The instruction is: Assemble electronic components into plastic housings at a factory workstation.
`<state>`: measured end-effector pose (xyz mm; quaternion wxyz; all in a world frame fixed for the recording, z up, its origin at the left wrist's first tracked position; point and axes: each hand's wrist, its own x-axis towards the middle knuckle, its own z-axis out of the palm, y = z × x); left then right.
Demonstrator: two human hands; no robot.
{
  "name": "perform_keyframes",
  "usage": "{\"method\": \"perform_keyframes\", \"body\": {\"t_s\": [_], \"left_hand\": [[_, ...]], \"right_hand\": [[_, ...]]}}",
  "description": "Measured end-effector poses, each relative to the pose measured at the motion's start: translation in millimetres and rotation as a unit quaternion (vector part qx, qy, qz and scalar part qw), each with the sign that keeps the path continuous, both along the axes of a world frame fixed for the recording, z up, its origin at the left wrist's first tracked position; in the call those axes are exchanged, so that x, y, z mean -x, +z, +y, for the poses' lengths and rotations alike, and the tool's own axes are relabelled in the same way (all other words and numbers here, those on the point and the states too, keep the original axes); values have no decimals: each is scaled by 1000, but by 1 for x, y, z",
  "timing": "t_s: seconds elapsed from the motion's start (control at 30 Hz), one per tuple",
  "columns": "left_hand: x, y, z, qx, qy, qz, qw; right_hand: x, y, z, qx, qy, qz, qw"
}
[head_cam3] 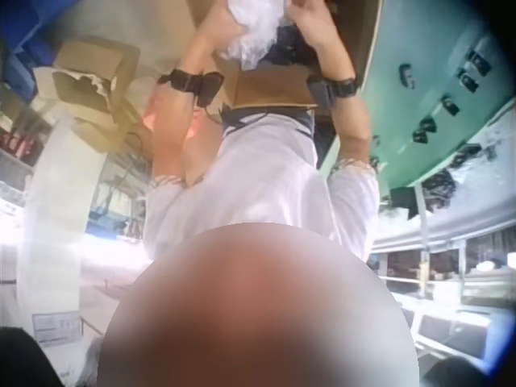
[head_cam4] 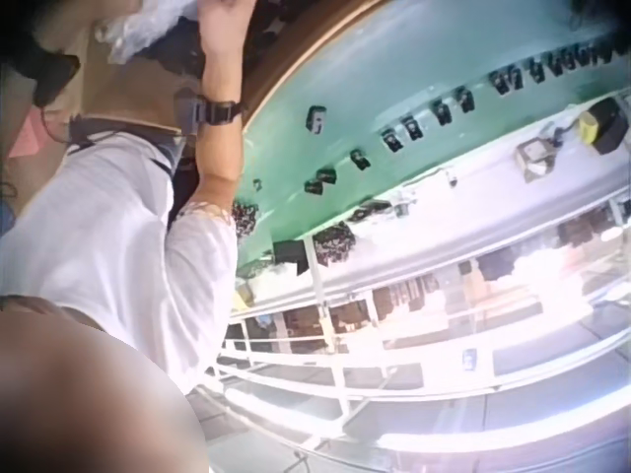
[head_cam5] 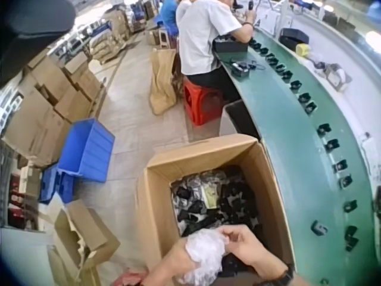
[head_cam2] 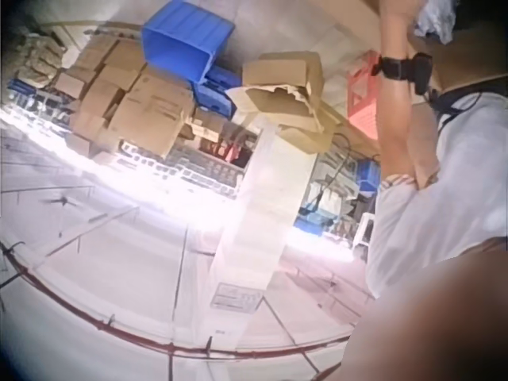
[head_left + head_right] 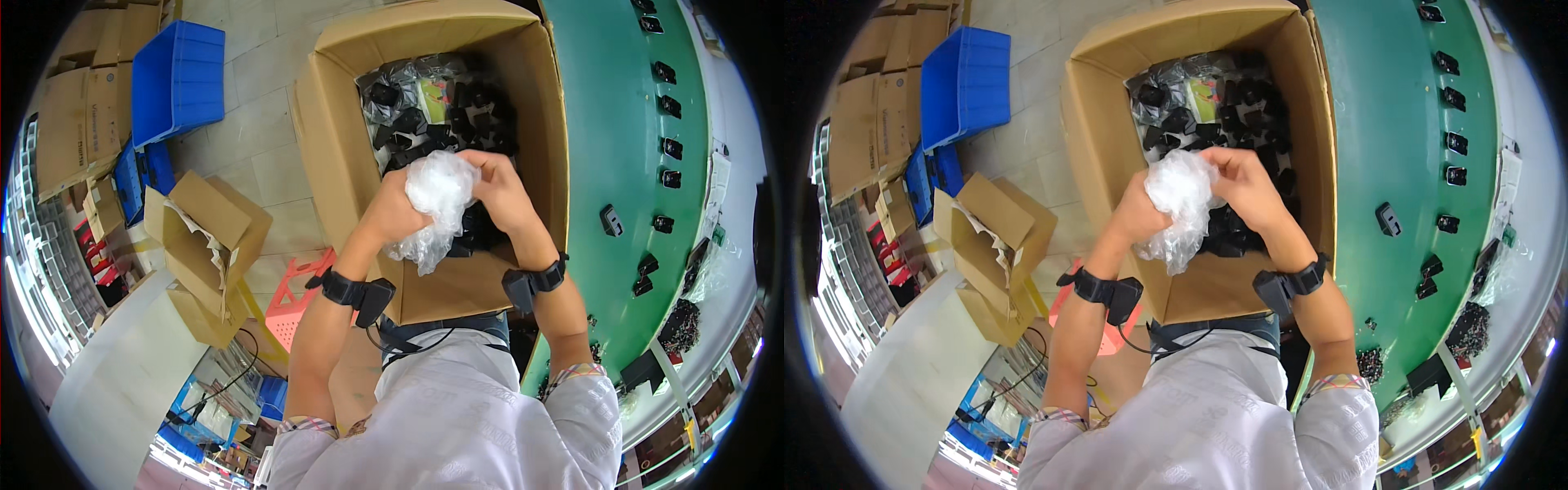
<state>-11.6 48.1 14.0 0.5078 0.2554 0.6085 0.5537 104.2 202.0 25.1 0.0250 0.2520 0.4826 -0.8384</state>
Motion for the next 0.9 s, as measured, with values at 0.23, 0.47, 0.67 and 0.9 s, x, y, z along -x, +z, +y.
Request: {"method": "perform_keyframes", "body": {"t_s": [0.23, 0.47, 0.67, 0.9], "left_hand": [[5, -2, -37, 41, 123, 417, 900], [51, -18, -42, 35, 149, 548, 823], [32, -25, -29, 78, 148, 616, 770], [36, -29, -32, 101, 123, 629, 761]], "right_hand": [[4, -44, 23, -262, -149, -100, 948], [-8, -189, -20, -532, 196, -247, 786], [35, -203, -9, -170, -140, -48, 974], [129, -218, 24, -436, 79, -327, 835]]}}
